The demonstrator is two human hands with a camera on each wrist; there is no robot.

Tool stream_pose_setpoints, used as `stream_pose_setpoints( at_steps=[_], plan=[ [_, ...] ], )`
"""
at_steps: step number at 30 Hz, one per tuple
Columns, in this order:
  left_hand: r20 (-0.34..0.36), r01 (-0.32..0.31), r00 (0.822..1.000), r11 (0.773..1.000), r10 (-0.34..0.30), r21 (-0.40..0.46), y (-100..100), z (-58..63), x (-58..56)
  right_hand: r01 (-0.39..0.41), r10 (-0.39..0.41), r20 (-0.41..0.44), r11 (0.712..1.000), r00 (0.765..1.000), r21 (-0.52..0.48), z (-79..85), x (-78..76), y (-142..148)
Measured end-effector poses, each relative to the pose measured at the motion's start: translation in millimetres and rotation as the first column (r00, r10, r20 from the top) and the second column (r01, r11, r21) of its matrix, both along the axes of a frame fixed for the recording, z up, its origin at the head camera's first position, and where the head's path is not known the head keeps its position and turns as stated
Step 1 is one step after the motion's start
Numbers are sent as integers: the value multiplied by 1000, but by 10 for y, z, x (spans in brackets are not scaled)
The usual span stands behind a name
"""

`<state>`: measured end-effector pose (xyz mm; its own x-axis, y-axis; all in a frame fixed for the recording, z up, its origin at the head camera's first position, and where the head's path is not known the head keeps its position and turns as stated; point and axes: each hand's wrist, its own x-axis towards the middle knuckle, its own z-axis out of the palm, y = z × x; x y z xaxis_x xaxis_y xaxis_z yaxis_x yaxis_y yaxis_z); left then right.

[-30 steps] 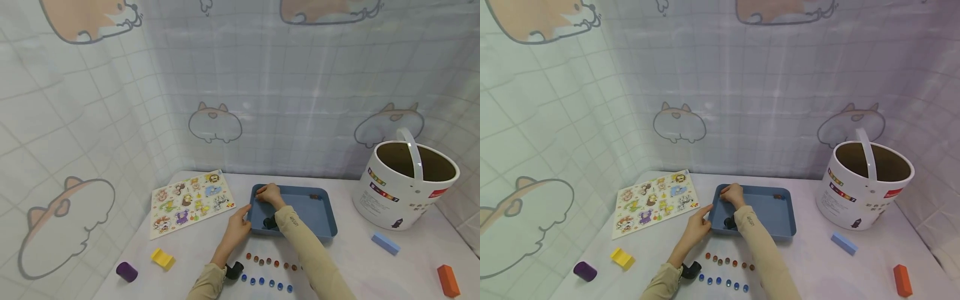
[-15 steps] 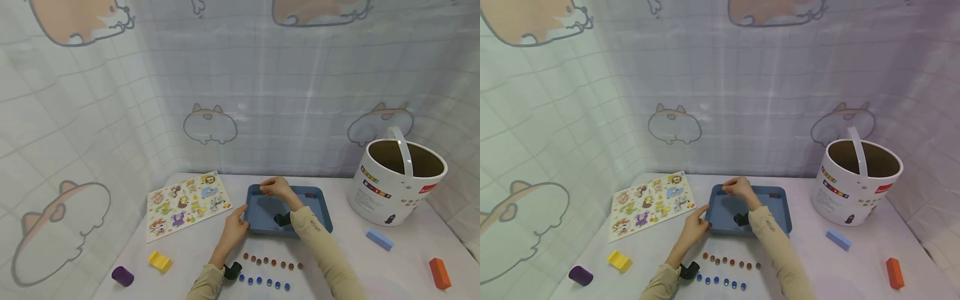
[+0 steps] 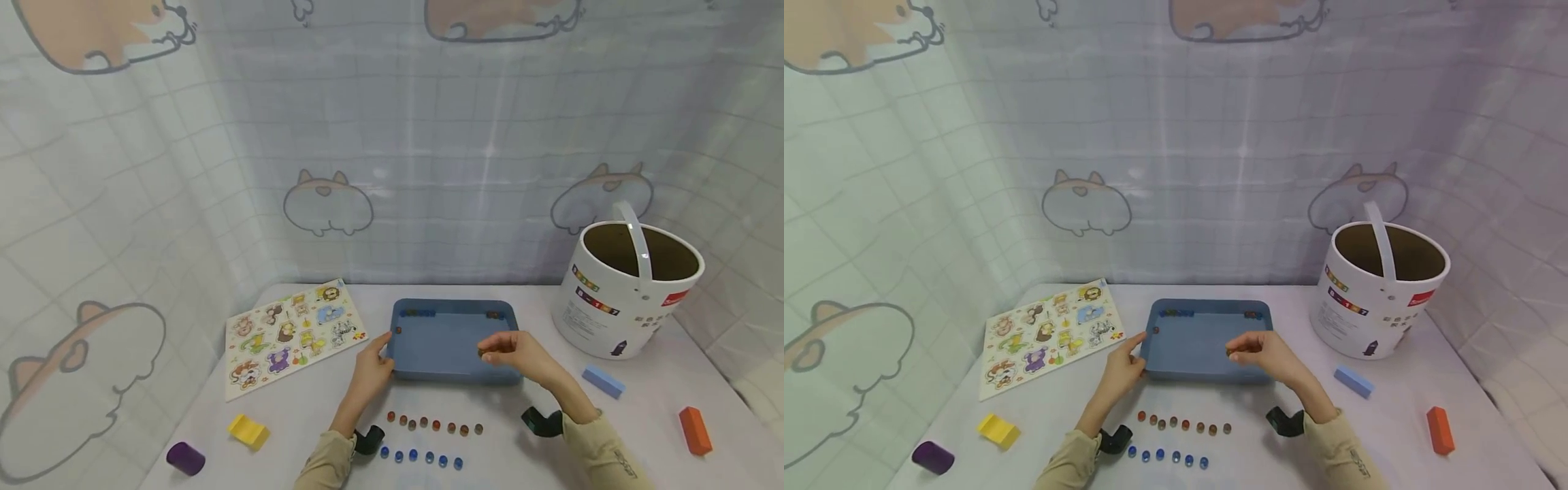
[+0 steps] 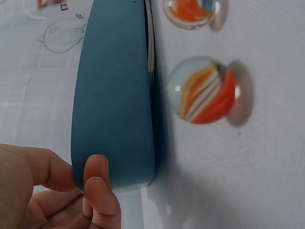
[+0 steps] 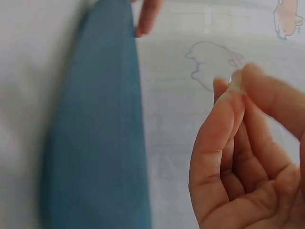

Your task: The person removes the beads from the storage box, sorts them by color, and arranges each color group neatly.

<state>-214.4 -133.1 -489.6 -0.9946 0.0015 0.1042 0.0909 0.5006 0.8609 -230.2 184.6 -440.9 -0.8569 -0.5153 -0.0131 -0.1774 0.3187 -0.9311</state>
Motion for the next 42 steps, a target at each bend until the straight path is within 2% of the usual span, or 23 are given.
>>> stream_pose_setpoints(
  at_steps=[6, 13, 15, 20, 27, 34, 38, 42],
  plan=[
    [-15, -9, 1000, 1000, 9, -10, -18, -5, 5, -73, 77, 72, 996, 994, -47, -240, 290, 144],
    [-17, -11, 1000, 999, 10, -30, -37, 22, -3, -192, 197, 46, 975, 979, -108, -486, 530, 181],
    [-14, -10, 1000, 1000, 10, -27, -38, 21, -1, -188, 194, 56, 977, 979, -99, -549, 560, 165],
    [-6, -1, 1000, 1000, 1, -16, -38, 5, 6, -149, 148, 46, 989, 988, 2, -631, 599, 96],
    [-1, -15, 1000, 1000, 15, -23, -33, -2, -1, -133, 134, -6, 987, 991, 93, -619, 609, 38],
    [-15, -18, 1000, 1000, 17, -21, -46, 9, -16, -142, 144, -8, 983, 990, 114, -575, 586, 31],
    [-21, -13, 1000, 1000, 13, -17, -48, -11, -28, -163, 162, 12, 981, 987, 102, -493, 547, 96],
    [-17, -9, 1000, 1000, 9, -22, -52, -26, -31, -217, 215, 30, 974, 976, 67, -316, 455, 184]
  ],
)
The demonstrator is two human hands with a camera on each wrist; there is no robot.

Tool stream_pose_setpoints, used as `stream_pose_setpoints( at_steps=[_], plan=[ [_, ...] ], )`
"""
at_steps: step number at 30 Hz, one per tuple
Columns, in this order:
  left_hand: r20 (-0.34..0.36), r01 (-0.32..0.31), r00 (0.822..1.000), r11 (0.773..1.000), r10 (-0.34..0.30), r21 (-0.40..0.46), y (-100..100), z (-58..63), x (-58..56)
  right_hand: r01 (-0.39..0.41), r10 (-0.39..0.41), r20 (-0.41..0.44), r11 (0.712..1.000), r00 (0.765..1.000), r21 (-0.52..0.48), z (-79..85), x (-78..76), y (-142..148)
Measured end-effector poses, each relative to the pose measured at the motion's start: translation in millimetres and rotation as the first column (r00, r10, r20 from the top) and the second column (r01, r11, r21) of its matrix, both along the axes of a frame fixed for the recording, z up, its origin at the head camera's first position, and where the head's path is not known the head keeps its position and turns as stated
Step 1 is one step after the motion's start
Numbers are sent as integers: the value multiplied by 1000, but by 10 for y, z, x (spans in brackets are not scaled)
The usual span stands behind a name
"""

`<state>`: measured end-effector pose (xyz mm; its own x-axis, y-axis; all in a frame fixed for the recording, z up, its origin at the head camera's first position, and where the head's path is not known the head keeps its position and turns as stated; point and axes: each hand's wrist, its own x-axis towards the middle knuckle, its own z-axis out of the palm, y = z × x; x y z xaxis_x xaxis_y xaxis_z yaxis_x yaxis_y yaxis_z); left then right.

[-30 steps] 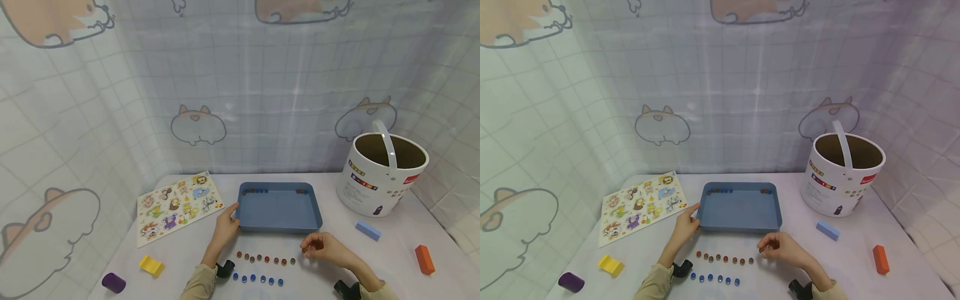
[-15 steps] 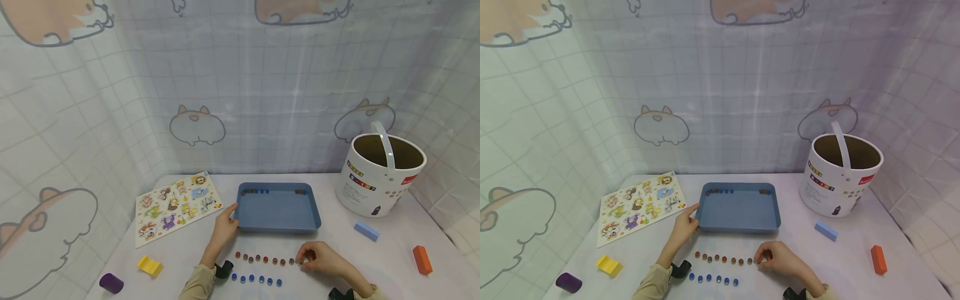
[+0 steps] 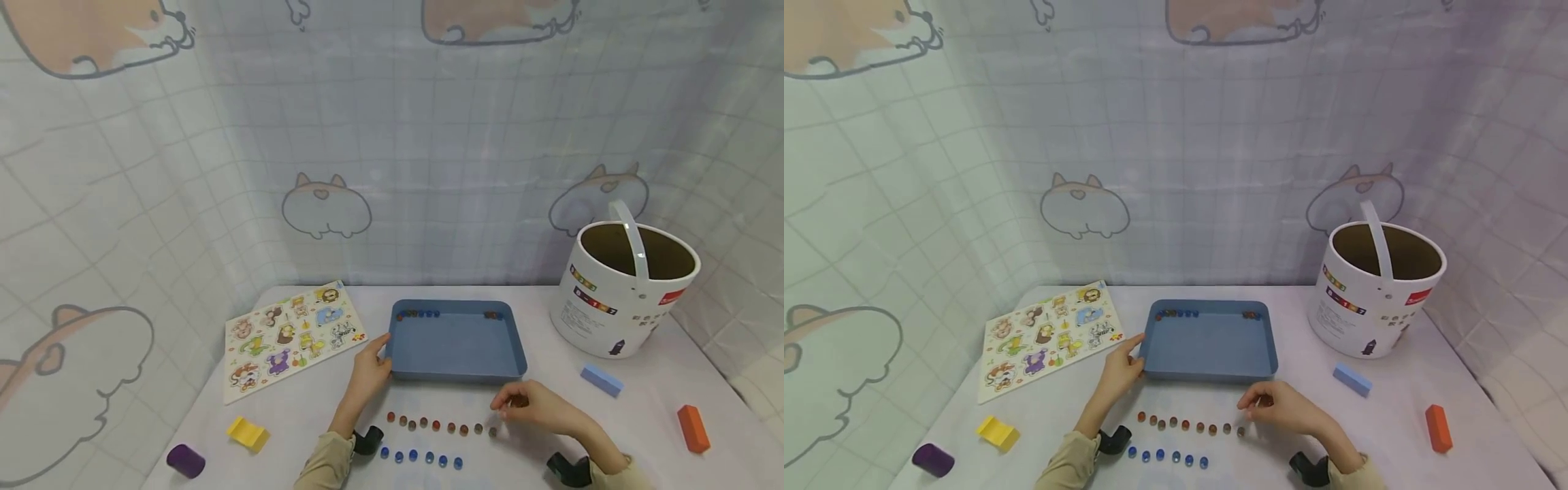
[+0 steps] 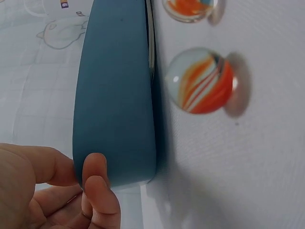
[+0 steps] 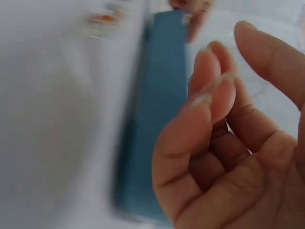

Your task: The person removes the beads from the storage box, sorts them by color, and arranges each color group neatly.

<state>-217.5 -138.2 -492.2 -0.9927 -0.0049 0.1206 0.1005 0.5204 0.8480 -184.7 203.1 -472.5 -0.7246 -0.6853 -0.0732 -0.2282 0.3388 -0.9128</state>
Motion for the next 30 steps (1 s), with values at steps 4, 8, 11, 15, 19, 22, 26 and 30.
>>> stream_pose_setpoints(
  at_steps=[4, 8, 11, 15, 19, 22, 26, 30],
  plan=[
    [-7, -3, 1000, 1000, 3, -4, -5, 10, -1, -12, 12, -7, 1000, 1000, -12, 273, -190, 34],
    [-15, -6, 1000, 1000, 6, -13, -10, 24, -2, 11, -11, -47, 1000, 999, -7, 497, -499, 3],
    [-14, -7, 1000, 1000, 7, -13, -10, 27, -2, 9, -10, -28, 1000, 1000, -15, 577, -769, -80],
    [0, -2, 1000, 1000, 2, 0, -5, 20, 0, 17, -17, 23, 1000, 1000, -1, 600, -1089, -298],
    [7, 8, 1000, 1000, -8, 13, 2, 20, 10, 17, -17, 85, 1000, 996, 3, 524, -1353, -593],
    [3, 9, 1000, 1000, -10, 16, 3, 18, 19, 12, -11, 141, 1000, 990, -7, 411, -1518, -822],
    [-4, 12, 1000, 1000, -12, 11, 7, 15, 15, 40, -36, 203, 999, 979, -14, 227, -1686, -1075],
    [-19, 14, 1000, 1000, -14, 1, 10, 16, 17, 114, -106, 248, 993, 963, -18, 65, -1758, -1295]
  ],
)
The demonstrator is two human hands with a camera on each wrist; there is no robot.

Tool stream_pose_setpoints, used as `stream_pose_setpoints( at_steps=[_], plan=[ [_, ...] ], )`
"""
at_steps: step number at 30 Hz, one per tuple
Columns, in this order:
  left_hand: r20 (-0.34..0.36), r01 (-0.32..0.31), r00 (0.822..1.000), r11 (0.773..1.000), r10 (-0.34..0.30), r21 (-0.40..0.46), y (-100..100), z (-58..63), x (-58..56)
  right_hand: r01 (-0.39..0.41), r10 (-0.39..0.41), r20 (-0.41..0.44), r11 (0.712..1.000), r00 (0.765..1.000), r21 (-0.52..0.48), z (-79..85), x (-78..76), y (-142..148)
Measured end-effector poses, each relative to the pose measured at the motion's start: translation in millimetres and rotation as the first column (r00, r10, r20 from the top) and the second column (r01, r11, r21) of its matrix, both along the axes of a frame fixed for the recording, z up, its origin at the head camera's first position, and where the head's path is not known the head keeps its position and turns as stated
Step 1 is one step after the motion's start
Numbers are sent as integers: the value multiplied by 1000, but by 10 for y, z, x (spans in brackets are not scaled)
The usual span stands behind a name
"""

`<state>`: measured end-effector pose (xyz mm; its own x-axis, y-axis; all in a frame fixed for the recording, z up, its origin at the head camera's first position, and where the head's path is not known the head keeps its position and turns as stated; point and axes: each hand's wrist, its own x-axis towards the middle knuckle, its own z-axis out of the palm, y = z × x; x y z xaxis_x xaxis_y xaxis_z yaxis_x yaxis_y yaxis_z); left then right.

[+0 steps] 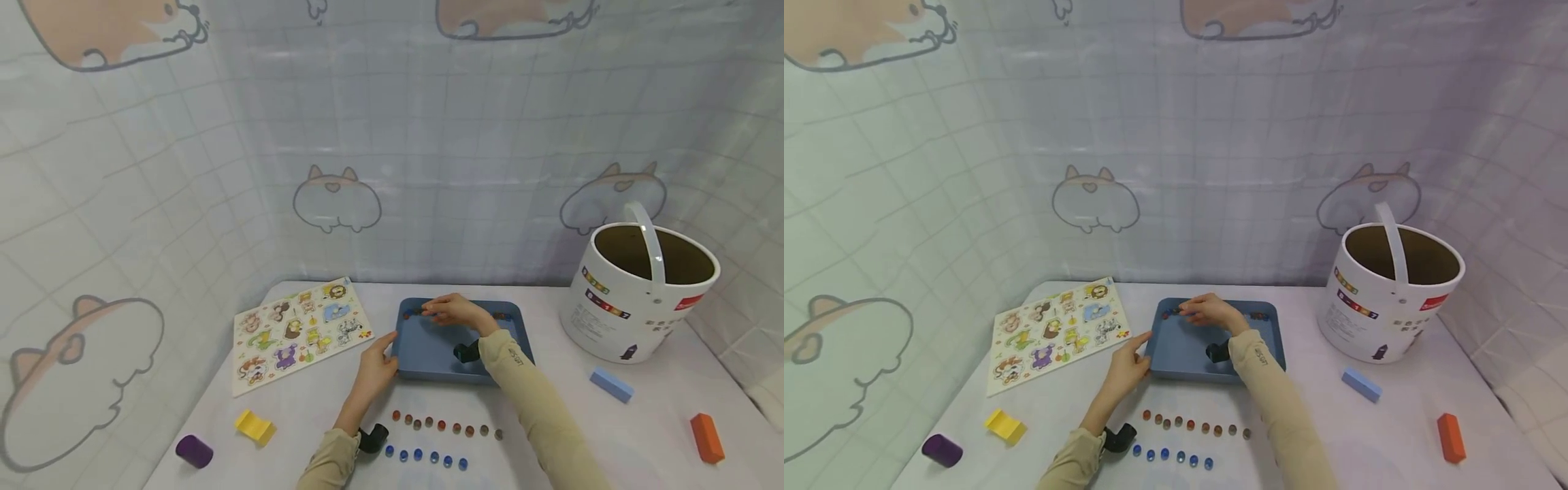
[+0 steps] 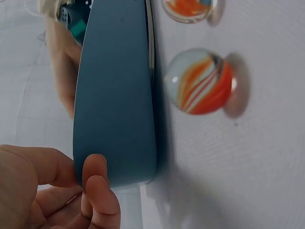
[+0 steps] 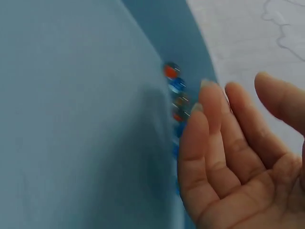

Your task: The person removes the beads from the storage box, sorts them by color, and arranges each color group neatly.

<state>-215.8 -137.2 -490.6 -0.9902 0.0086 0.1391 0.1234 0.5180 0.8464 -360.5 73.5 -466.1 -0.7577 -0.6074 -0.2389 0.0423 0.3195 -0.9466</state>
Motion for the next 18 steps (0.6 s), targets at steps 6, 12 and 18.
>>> stream_pose_setpoints(
  at_steps=[6, 12, 18],
  plan=[
    [-14, -2, 1000, 1000, 2, 10, 6, -6, -2, 195, -195, 55, 981, 979, 0, -103, 15, -291],
    [-26, 4, 1000, 1000, -4, 1, 11, -23, -11, 356, -351, 115, 934, 929, -34, -148, 25, -517],
    [-15, 9, 1000, 1000, -9, 1, 1, -4, 2, 414, -415, 58, 910, 908, 26, -122, 83, -721]
  ],
)
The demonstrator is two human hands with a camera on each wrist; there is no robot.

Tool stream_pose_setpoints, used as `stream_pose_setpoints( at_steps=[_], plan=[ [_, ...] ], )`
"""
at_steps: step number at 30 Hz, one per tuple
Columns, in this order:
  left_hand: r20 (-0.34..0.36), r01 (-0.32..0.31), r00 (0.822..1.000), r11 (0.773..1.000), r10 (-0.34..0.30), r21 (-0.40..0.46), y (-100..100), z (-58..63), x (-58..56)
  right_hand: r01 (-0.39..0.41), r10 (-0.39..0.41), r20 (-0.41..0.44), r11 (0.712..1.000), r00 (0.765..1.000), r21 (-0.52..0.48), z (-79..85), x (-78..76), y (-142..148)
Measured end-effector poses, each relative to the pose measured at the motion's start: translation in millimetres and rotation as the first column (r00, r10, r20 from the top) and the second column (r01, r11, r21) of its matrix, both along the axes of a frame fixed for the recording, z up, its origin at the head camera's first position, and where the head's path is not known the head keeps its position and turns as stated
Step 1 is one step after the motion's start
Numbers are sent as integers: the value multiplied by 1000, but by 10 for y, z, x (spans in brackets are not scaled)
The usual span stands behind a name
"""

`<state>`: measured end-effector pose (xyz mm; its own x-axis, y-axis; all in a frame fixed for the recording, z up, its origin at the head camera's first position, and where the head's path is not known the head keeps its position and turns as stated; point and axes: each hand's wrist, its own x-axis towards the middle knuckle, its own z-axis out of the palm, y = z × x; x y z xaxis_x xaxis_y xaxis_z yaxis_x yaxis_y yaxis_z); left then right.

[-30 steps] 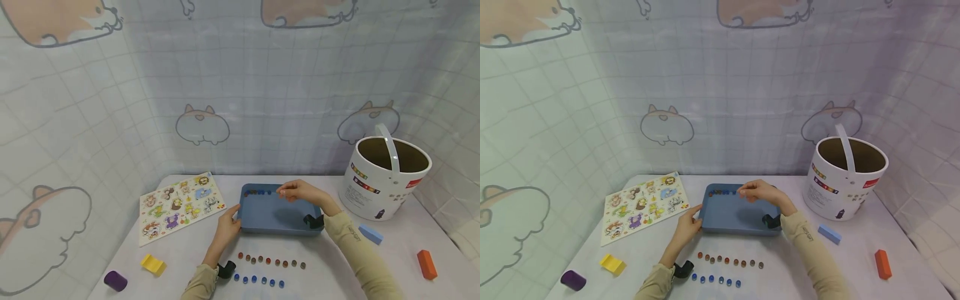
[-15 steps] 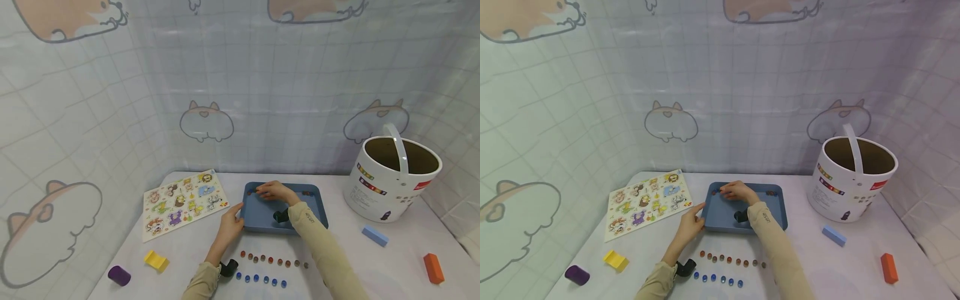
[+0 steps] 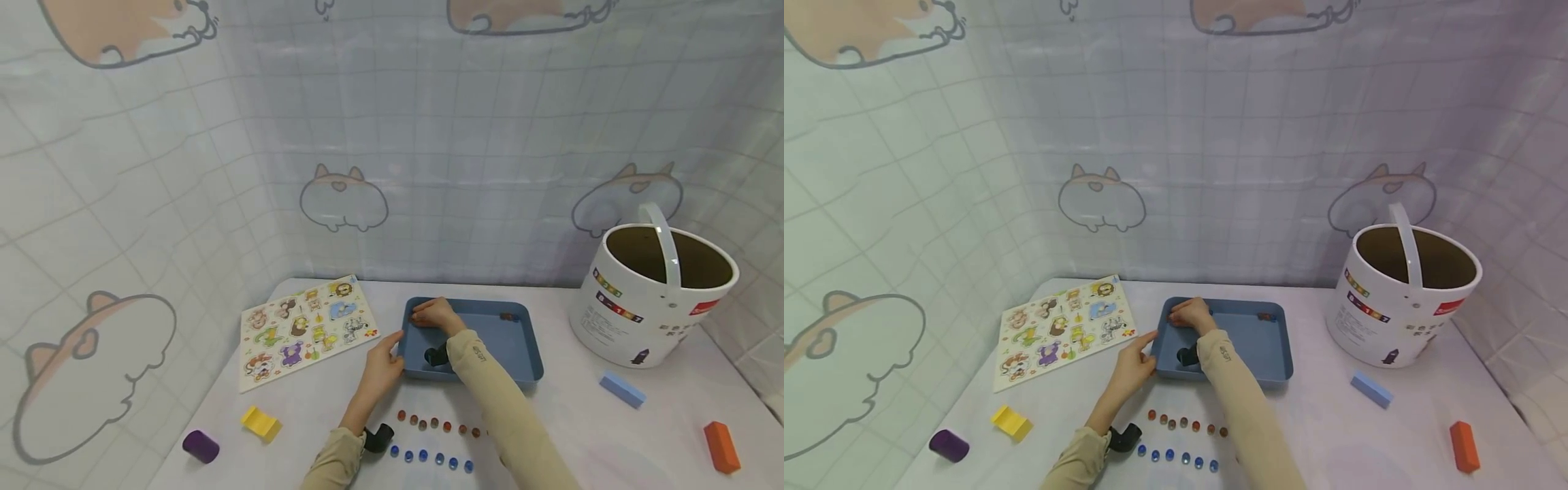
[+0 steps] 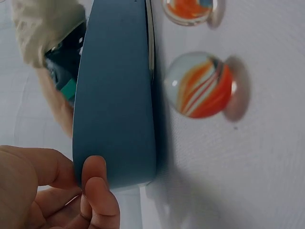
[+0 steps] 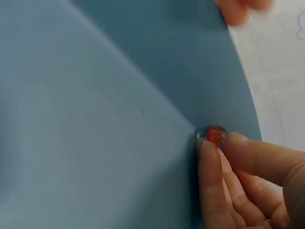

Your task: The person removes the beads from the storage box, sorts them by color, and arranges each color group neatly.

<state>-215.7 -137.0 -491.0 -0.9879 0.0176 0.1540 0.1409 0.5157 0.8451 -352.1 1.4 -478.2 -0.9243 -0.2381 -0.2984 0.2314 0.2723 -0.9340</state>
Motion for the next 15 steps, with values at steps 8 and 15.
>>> stream_pose_setpoints(
  at_steps=[8, 15],
  plan=[
    [0, -1, 1000, 1000, 1, -1, 15, 24, -8, -2, 8, -44, 992, 999, 128, 45, 54, -54],
    [5, -18, 1000, 1000, 18, 0, 0, 4, -4, -76, 82, -72, 993, 994, 85, 136, 18, 124]
  ],
)
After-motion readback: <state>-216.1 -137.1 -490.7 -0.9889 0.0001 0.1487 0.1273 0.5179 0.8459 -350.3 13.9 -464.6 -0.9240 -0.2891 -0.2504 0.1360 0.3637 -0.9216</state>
